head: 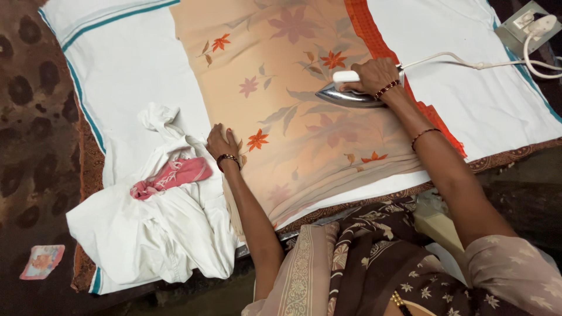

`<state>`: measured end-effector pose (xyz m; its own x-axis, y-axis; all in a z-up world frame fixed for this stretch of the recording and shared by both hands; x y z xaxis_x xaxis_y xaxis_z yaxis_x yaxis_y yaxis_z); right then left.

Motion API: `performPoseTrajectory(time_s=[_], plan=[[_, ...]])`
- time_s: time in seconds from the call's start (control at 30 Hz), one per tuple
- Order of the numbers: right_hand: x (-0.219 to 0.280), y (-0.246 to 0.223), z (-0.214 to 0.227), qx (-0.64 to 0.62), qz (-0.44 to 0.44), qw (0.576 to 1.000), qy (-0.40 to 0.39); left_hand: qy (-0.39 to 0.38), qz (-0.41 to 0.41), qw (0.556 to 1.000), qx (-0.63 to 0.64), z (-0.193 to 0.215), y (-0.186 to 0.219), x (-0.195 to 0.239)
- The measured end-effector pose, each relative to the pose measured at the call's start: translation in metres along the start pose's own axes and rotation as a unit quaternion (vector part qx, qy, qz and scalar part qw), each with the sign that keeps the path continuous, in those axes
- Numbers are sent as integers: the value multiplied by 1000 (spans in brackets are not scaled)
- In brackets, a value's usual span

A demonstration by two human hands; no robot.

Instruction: The person irons a floral-patterned cloth on a flat surface, repeatedly gliding the iron over the fabric and repositioning the cloth to reach different sections.

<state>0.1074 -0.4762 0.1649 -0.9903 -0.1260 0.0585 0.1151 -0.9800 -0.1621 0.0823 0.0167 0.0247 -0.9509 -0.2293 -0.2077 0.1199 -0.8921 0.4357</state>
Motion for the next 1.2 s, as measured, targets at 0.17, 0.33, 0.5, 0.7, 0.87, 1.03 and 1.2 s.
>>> performPoseTrajectory(time_s=[0.17, 0.33, 0.5, 0.7, 0.87, 1.03, 1.2], plan=[[-49, 27, 1, 3, -52, 998, 44, 8, -10, 1000, -1, 0, 2, 1], [-96, 61, 1, -13, -177, 976, 125, 18, -12, 1000, -3, -2, 0, 1], [-110, 54, -2, -16, -163, 981, 102, 11, 15, 1000, 13, 0, -3, -1], [-86, -2, -26, 12, 12, 999, -34, 20, 2, 1000, -10, 5, 4, -2], [-100, -14, -17, 43, 35, 998, 39, 15, 3, 1000, -25, 4, 8, 1], [-148, -19, -17, 25, 36, 996, 84, 16, -4, 998, -56, 4, 11, 3], [-195, -20, -25, 26, 19, 996, 83, -1, 4, 996, -84, 5, 14, -1]])
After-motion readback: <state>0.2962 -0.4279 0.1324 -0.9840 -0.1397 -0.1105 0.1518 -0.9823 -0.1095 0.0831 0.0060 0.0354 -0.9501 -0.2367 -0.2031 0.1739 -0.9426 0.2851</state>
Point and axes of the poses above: each hand's wrist, its own x-axis away from the middle knuckle, its own z-axis out of the back of the hand, y = z × x, the point moved 9 cm from there along -x, towards the middle knuckle, and after that the axes turned 11 degrees about -x, right-handed, at the moved point
